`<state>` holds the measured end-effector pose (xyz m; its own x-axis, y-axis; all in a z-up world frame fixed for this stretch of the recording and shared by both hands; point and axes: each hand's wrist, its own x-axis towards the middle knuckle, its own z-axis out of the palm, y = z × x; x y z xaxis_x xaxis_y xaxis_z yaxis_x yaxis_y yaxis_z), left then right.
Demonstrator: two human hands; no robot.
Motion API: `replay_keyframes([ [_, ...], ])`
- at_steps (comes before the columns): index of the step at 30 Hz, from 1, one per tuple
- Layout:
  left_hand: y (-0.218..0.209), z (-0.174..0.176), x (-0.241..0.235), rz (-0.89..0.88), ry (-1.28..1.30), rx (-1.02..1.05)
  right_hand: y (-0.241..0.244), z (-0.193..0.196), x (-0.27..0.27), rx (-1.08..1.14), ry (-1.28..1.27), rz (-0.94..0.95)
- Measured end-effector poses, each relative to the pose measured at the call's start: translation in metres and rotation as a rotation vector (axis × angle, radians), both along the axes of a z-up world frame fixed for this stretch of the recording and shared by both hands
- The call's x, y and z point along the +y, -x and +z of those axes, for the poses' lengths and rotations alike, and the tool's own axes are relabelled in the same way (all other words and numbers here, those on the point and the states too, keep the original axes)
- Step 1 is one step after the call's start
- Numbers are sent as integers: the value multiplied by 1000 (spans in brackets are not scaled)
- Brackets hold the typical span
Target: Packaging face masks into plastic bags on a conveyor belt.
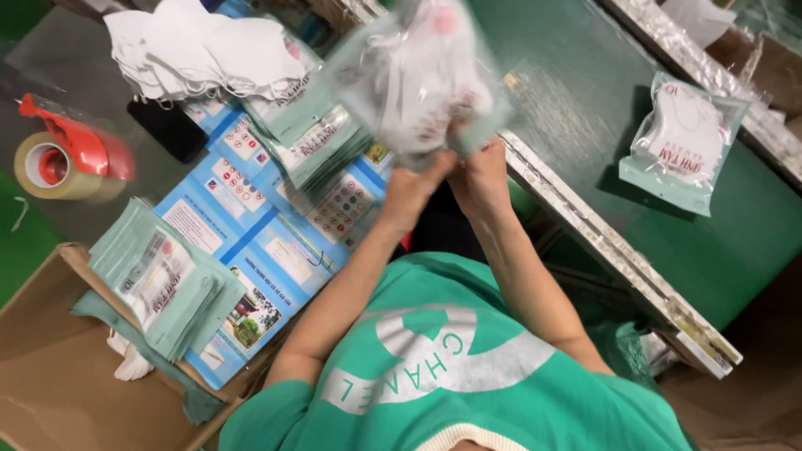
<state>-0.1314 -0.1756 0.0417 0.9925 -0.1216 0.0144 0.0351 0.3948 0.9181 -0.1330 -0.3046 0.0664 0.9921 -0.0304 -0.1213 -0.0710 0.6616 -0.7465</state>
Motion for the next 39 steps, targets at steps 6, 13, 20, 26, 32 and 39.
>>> replay_keyframes([
  [6,47,45,12,-429,-569,-275,4,26,-26,-206,477,-66],
  [13,31,197,68,378,-1003,-971,40,60,-13,-535,1233,40],
  [20,40,129,81,326,-501,-644,30,115,18,-700,994,-437],
  [26,27,111,72,440,-480,-335,26,60,-23,-397,711,-262],
  [32,21,112,52,299,-431,-565,25,64,-27,-297,637,-215],
  [39,2,106,43,155,-379,-517,10,51,-28,-254,379,-29],
])
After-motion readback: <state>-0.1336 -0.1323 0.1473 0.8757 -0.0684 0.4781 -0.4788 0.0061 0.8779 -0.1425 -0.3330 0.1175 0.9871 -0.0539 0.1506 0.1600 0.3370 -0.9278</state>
